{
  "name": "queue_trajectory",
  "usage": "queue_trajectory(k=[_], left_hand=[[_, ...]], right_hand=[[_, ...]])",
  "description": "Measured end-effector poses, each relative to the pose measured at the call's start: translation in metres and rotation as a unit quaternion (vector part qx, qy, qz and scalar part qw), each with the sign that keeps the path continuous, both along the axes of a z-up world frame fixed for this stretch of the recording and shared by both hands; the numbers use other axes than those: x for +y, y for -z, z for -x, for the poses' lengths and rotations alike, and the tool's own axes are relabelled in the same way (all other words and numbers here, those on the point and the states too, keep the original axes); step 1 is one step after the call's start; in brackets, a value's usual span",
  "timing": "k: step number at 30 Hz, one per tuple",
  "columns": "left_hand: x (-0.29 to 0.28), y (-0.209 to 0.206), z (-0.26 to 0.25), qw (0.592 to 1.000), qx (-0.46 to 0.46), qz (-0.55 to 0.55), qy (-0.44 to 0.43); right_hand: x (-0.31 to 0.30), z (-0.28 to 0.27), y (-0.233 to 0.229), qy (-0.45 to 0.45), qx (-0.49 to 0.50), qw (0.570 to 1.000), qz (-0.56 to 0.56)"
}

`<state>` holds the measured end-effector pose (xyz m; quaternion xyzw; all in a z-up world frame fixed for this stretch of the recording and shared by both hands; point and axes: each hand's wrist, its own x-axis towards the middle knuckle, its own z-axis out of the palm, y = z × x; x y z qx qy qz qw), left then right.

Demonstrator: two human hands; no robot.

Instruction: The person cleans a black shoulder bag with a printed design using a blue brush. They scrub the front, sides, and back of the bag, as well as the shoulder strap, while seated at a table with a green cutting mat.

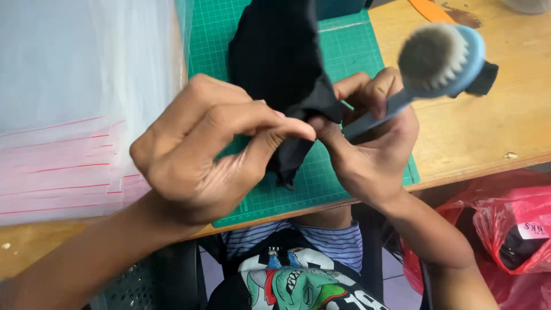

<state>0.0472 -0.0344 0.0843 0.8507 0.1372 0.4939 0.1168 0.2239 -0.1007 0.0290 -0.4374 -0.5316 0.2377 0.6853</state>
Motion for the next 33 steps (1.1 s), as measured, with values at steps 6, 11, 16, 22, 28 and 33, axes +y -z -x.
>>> queue_trajectory(k=[6, 11, 16, 22, 28, 33], left_hand=[[-0.003, 0.016, -0.004, 0.996, 0.007, 0.086, -0.016], [-0.002, 0.039, -0.005, 0.997, 0.077, 0.032, -0.006], [0.0, 0.044, -0.006, 0.996, 0.032, 0.077, -0.009], [0.011, 0.05, -0.004, 0.999, 0.035, -0.008, 0.036], [0.005, 0.045, -0.001, 0.993, 0.068, -0.055, 0.075], [0.004, 0.049, 0.0, 0.985, 0.092, -0.114, 0.088]], right_hand=[[-0.013, -0.008, 0.028, -0.022, -0.022, 0.996, 0.087], [-0.012, -0.009, 0.034, -0.008, -0.003, 0.997, 0.08], [-0.011, -0.007, 0.04, 0.036, -0.024, 0.997, 0.066], [-0.012, -0.026, 0.035, -0.063, -0.023, 0.99, 0.126], [-0.023, -0.047, 0.033, -0.178, 0.01, 0.968, 0.177], [-0.024, -0.037, 0.038, -0.129, 0.171, 0.957, 0.197]])
